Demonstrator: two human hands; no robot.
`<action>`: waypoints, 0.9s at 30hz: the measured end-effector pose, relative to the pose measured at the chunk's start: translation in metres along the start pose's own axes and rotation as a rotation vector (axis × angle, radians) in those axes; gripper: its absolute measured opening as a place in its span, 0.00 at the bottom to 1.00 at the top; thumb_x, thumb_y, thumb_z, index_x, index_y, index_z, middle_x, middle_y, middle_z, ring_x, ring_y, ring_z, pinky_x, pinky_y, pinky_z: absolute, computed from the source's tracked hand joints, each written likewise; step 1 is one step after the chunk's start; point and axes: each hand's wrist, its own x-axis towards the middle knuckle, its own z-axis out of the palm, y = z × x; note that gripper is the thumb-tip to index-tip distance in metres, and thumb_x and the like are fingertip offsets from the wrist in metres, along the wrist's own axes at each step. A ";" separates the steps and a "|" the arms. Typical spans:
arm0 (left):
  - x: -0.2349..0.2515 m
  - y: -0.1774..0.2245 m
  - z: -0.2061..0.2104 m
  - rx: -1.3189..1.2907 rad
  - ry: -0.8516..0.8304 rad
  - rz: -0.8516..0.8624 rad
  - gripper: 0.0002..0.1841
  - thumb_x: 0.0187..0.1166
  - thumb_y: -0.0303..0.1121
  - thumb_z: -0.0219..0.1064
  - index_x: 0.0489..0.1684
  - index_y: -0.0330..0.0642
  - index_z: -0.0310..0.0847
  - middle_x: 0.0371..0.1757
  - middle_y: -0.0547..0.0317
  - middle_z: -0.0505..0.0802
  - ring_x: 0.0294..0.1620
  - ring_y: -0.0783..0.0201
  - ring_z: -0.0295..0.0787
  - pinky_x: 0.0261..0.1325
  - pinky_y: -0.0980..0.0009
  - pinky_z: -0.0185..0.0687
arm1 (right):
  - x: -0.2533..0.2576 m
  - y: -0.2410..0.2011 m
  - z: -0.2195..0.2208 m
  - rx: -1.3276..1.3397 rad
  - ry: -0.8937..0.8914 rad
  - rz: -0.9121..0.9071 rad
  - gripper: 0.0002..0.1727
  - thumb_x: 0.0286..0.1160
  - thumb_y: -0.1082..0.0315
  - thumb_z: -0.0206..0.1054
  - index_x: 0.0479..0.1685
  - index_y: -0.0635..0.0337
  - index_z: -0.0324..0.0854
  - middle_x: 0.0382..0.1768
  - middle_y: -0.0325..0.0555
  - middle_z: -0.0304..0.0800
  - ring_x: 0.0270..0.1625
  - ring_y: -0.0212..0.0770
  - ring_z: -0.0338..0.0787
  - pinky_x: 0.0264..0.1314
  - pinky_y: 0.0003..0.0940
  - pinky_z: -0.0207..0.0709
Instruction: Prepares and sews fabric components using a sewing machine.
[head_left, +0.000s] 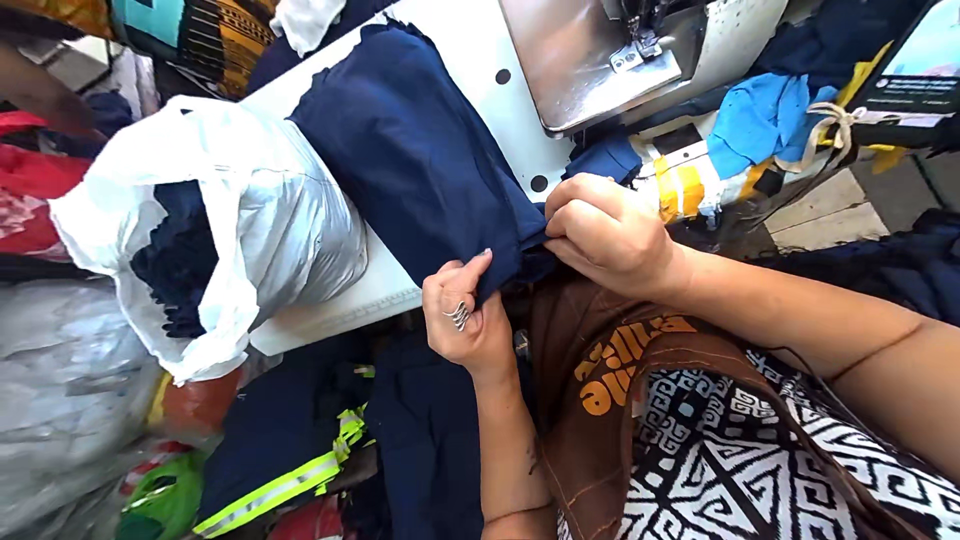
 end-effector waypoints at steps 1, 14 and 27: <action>0.000 0.001 0.001 0.007 0.010 0.007 0.07 0.69 0.20 0.74 0.41 0.35 0.93 0.36 0.59 0.90 0.44 0.69 0.88 0.54 0.73 0.86 | 0.000 -0.001 -0.001 -0.011 -0.008 0.007 0.05 0.75 0.78 0.67 0.31 0.68 0.81 0.36 0.58 0.89 0.46 0.51 0.91 0.46 0.36 0.83; 0.087 0.023 0.057 -0.255 -0.300 -0.273 0.07 0.81 0.22 0.65 0.51 0.36 0.83 0.51 0.62 0.90 0.56 0.71 0.87 0.63 0.70 0.85 | 0.026 0.031 -0.022 0.120 0.074 0.431 0.13 0.69 0.74 0.75 0.50 0.68 0.83 0.27 0.44 0.87 0.28 0.34 0.84 0.35 0.30 0.81; 0.092 0.041 0.198 0.312 -0.581 -0.200 0.20 0.71 0.29 0.68 0.63 0.39 0.78 0.31 0.57 0.88 0.35 0.55 0.86 0.47 0.51 0.80 | -0.015 0.087 -0.103 0.172 -0.137 0.960 0.32 0.77 0.68 0.67 0.85 0.48 0.73 0.29 0.43 0.85 0.27 0.35 0.76 0.33 0.36 0.75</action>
